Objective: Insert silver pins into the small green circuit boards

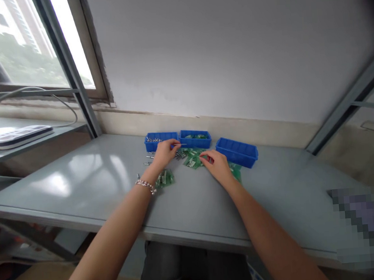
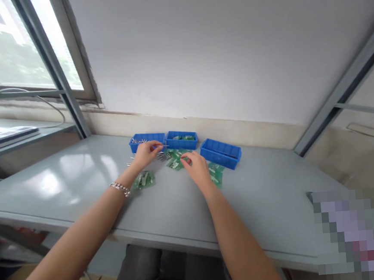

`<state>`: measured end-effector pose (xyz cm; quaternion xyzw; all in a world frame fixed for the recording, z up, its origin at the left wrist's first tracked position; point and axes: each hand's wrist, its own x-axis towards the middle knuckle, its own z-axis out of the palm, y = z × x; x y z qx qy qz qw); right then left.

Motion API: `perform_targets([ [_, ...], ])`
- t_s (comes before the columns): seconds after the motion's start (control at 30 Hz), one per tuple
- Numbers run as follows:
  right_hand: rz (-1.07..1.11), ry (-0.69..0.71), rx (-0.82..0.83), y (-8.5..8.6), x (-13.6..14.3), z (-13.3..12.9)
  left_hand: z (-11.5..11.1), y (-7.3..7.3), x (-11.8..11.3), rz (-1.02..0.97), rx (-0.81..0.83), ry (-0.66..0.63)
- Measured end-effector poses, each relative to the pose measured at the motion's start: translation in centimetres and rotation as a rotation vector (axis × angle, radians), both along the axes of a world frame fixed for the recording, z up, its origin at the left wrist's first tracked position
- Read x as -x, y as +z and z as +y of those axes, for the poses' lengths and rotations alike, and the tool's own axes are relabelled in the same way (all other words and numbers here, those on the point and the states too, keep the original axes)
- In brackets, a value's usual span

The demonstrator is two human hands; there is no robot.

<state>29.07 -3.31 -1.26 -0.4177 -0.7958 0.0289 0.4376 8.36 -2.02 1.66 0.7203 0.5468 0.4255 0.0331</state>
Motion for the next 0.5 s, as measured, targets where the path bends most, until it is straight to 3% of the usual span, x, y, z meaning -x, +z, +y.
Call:
perform_targets([
  [0.2,0.004,0.004,0.017,0.0,0.0,-0.1,1.4,-0.2,4.4,-0.363,-0.010,0.319],
  [0.33,0.000,0.002,0.025,0.1,0.0,-0.2,1.8,-0.4,6.2,-0.662,-0.055,0.336],
  [0.5,-0.007,0.003,0.038,-0.1,0.0,-0.1,1.9,-0.2,7.3,-0.833,-0.122,0.361],
])
